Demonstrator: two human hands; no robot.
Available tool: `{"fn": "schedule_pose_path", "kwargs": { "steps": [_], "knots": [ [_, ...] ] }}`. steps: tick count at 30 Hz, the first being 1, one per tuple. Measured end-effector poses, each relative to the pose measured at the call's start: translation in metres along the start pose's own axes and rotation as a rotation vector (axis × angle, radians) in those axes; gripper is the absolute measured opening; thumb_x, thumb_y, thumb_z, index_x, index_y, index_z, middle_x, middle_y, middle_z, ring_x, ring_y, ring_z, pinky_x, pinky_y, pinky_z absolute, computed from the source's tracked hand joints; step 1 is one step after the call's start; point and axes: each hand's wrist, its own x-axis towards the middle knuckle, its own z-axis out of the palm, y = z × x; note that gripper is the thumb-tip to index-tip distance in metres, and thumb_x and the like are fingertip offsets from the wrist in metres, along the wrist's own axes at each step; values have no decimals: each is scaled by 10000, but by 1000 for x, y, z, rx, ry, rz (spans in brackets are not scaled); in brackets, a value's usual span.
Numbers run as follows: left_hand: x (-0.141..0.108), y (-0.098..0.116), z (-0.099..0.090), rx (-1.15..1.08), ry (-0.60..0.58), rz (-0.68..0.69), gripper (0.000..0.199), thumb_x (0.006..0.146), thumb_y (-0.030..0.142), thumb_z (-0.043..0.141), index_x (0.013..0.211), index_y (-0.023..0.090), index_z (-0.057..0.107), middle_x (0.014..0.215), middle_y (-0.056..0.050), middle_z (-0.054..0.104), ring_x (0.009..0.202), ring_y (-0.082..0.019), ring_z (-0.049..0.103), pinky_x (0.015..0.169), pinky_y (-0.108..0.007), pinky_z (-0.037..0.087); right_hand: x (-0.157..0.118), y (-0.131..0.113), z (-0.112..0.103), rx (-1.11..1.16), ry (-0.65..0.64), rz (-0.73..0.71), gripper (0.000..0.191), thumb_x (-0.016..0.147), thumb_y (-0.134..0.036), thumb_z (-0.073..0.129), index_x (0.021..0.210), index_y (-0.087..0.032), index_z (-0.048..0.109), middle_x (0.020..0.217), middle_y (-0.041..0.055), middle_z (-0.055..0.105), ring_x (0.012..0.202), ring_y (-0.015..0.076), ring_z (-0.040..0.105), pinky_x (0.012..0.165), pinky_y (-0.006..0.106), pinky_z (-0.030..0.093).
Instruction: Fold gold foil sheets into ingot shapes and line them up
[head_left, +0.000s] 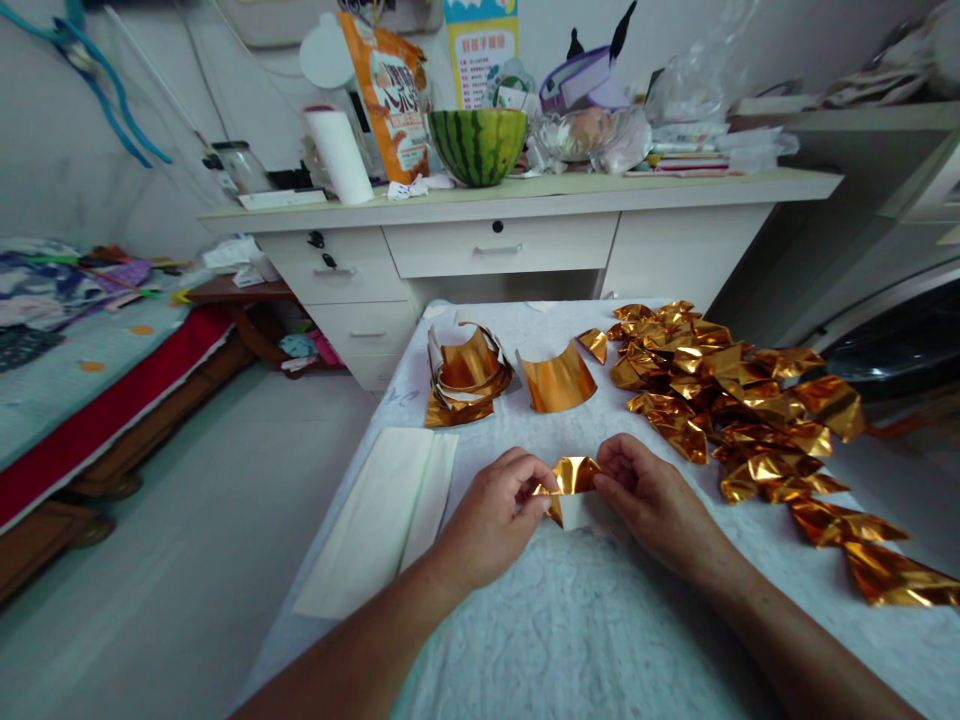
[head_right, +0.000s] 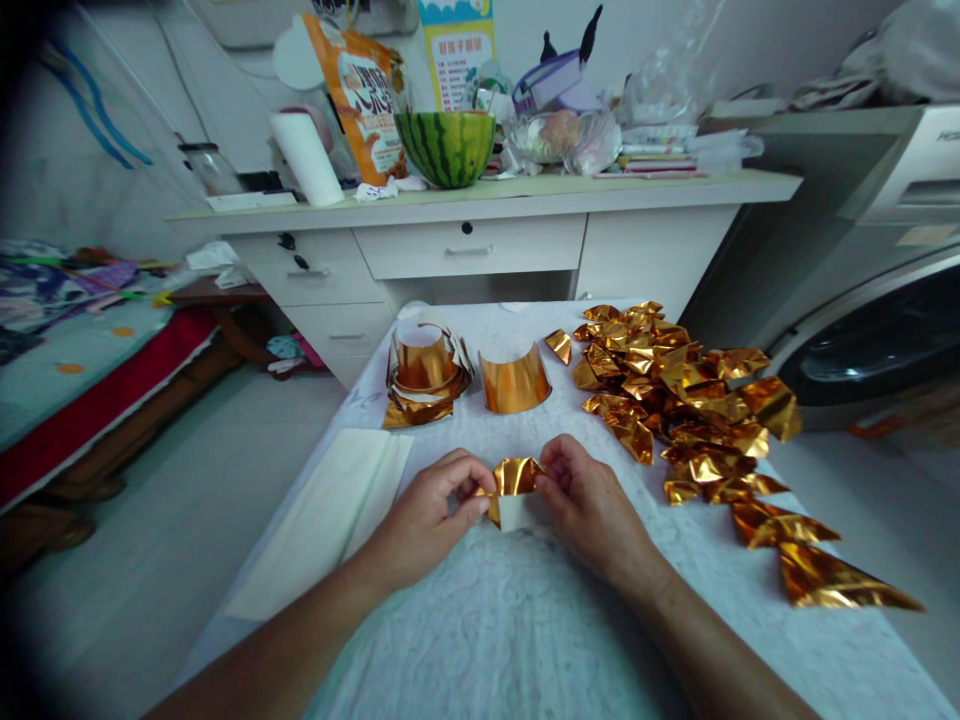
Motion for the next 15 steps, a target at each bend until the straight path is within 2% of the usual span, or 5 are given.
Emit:
{"fn": "schedule_pose_path", "kwargs": {
  "steps": [3, 7, 15],
  "knots": [
    [2, -3, 0, -49, 90, 8, 159, 803, 53, 527, 840, 181, 613, 879, 1, 597, 784, -121, 577, 725, -238, 459, -1, -1, 2, 57, -11, -6, 67, 887, -236, 488, 944, -233, 453, 691, -34, 537, 614, 143, 517, 552, 254, 399],
    [4, -7, 0, 3, 172, 38, 181, 813, 50, 522, 844, 185, 638, 896, -7, 621, 843, -138, 596, 763, -254, 471, -3, -3, 4, 74, -30, -14, 40, 903, -255, 483, 886, -235, 453, 679, -29, 538, 596, 139, 514, 529, 245, 388],
    [8, -8, 3, 150, 175, 94, 202, 838, 36, 511, 847, 182, 650, 914, -20, 627, 881, -149, 610, 810, -273, 483, -1, -5, 3, 11, -89, -4, 101, 895, -268, 509, 809, -221, 529, 658, -29, 555, 588, 136, 508, 525, 241, 373]
  ]
}}
